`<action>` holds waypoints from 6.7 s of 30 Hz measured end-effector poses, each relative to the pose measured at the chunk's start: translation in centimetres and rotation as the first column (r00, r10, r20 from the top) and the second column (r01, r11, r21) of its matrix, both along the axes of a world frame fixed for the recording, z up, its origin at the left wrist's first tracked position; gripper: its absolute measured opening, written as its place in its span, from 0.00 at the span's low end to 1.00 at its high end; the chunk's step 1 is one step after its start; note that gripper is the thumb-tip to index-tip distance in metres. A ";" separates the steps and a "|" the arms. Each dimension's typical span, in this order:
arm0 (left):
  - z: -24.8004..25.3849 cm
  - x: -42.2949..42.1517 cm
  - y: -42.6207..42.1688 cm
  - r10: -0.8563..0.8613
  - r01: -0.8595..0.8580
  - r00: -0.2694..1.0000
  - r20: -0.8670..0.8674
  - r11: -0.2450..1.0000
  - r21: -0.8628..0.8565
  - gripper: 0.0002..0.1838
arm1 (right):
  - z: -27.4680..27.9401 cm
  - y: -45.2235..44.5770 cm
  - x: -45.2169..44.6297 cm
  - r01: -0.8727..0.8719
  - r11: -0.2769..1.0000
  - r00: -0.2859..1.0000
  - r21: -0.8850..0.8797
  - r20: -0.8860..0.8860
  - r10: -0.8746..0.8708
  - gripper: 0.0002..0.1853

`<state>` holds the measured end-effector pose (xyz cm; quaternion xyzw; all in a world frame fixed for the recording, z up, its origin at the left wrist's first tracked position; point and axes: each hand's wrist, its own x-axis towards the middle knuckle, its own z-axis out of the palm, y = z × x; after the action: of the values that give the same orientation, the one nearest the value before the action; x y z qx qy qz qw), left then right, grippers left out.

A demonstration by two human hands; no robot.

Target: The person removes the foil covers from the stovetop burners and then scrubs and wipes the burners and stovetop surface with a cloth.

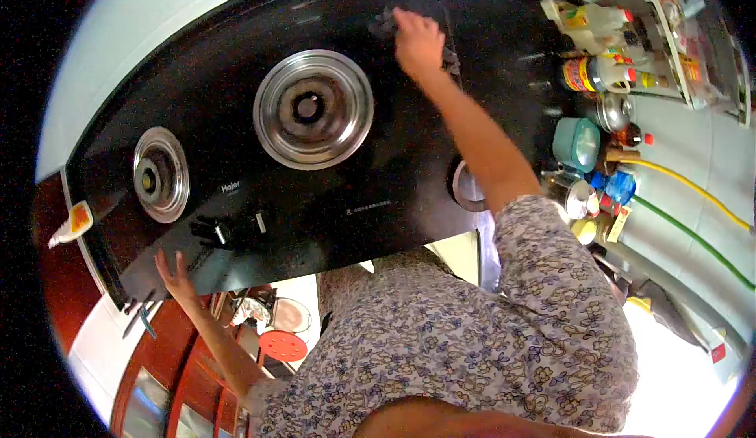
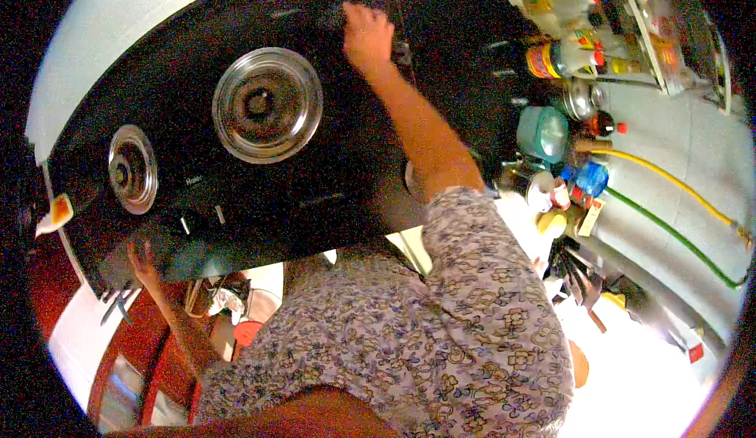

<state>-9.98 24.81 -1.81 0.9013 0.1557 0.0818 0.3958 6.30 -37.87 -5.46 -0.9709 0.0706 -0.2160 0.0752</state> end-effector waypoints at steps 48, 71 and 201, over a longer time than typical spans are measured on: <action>-4.7 -4.7 -54.6 -0.844 0.829 0.518 -0.138 0.535 -0.160 0.16 | 1.8 -7.6 -15.7 -0.012 0.990 0.988 0.138 -0.152 0.033 0.20; 4.8 -3.7 -33.3 -0.420 0.097 0.863 -0.282 0.684 -0.723 0.16 | -1.7 -2.2 -18.0 -0.237 0.968 0.970 0.083 -0.038 0.241 0.30; -5.3 -20.7 -29.1 -0.329 -0.264 0.821 -0.466 0.506 -0.821 0.12 | -2.5 -3.0 -30.8 -0.517 0.763 0.794 0.389 -0.116 0.597 0.25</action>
<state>-30.63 -4.26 -7.08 0.5653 0.2677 -0.2874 0.7254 -24.47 -40.86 -7.96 -0.9379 -0.1788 -0.0530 0.2925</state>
